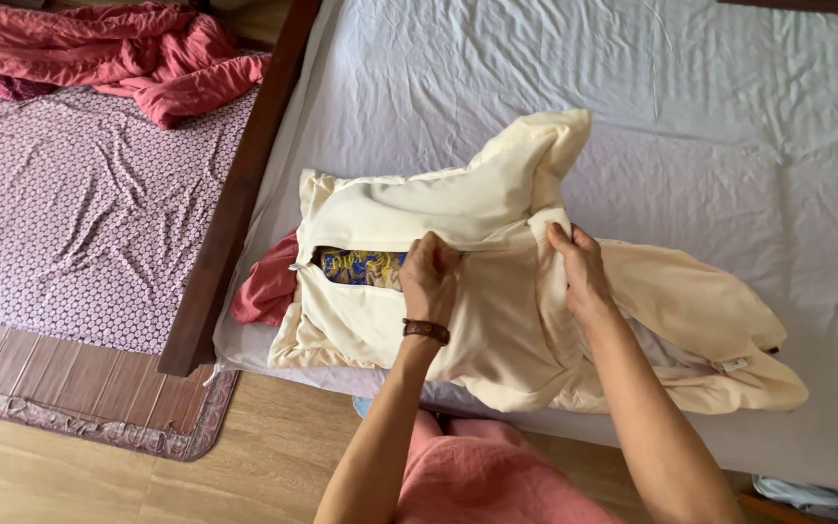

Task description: Placing a decorative pillow into a cream zippered pillowcase on a bed.

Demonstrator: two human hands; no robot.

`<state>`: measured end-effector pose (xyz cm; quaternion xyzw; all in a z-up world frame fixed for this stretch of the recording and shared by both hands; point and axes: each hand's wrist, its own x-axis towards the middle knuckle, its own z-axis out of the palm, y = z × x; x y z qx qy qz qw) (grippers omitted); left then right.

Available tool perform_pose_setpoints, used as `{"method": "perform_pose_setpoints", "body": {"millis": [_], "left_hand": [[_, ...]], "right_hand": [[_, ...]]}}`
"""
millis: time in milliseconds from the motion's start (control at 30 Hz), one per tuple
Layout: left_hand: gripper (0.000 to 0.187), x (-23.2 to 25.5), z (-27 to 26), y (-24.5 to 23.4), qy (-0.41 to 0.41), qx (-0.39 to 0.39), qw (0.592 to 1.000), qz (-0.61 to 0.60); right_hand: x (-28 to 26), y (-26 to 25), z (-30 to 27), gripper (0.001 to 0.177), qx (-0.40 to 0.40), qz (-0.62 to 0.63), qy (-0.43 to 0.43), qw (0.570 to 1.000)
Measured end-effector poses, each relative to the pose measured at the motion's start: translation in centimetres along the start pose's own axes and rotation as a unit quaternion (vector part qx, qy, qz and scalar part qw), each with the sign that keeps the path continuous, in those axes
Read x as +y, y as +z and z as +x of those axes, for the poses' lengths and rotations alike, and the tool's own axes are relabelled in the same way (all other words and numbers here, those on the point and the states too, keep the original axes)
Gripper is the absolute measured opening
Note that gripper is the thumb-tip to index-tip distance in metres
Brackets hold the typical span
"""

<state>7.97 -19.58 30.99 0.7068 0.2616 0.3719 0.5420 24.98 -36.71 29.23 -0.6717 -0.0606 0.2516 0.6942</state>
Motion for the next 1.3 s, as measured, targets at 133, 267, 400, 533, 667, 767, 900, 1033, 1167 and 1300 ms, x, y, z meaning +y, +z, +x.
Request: {"method": "perform_pose_setpoints", "body": {"millis": [133,267,400,533,667,767,900,1033,1167,1300], "left_hand": [[0.029,-0.5,0.2,0.1,-0.059,0.002,0.998,0.009],[0.03,-2.4,-0.7,2.0,-0.081,-0.031,0.994,-0.065],[0.03,-7.4,-2.4,5.4,-0.158,-0.04,0.923,-0.349],[0.039,-5.6,-2.0,4.6,-0.145,-0.032,0.949,-0.277],[0.035,-2.8,-1.7,2.8,-0.127,-0.024,0.969,-0.21],[0.03,-1.9,-1.6,2.4,-0.116,0.0,0.991,-0.074],[0.027,-1.8,-1.7,2.9,-0.066,0.034,0.997,-0.001],[0.017,-4.5,-2.3,4.0,-0.118,0.042,0.992,-0.009],[0.015,-7.6,-2.5,3.2,-0.143,0.079,0.987,-0.007],[0.016,-12.2,-2.2,2.7,-0.136,0.127,0.982,0.015]], "right_hand": [[1.2,-0.3,0.8,0.029,0.027,-0.161,-0.037,0.986],[-3.9,2.7,-3.0,0.03,0.078,-0.406,-0.288,0.864],[-7.1,7.4,-6.1,0.024,-0.037,-0.375,-0.144,0.915],[-3.0,7.1,-5.0,0.026,-0.102,-0.368,-0.071,0.922],[-0.2,5.8,-3.1,0.02,-0.111,-0.392,-0.202,0.891],[0.0,5.0,-2.7,0.019,-0.101,-0.41,-0.196,0.885],[-1.4,5.8,-3.6,0.021,-0.067,-0.442,-0.138,0.884],[-1.5,4.4,-3.4,0.022,-0.065,-0.45,-0.123,0.882],[-0.3,2.0,-2.2,0.022,-0.061,-0.394,-0.096,0.912],[-0.2,0.7,-2.1,0.021,-0.059,-0.348,-0.076,0.932]]}}
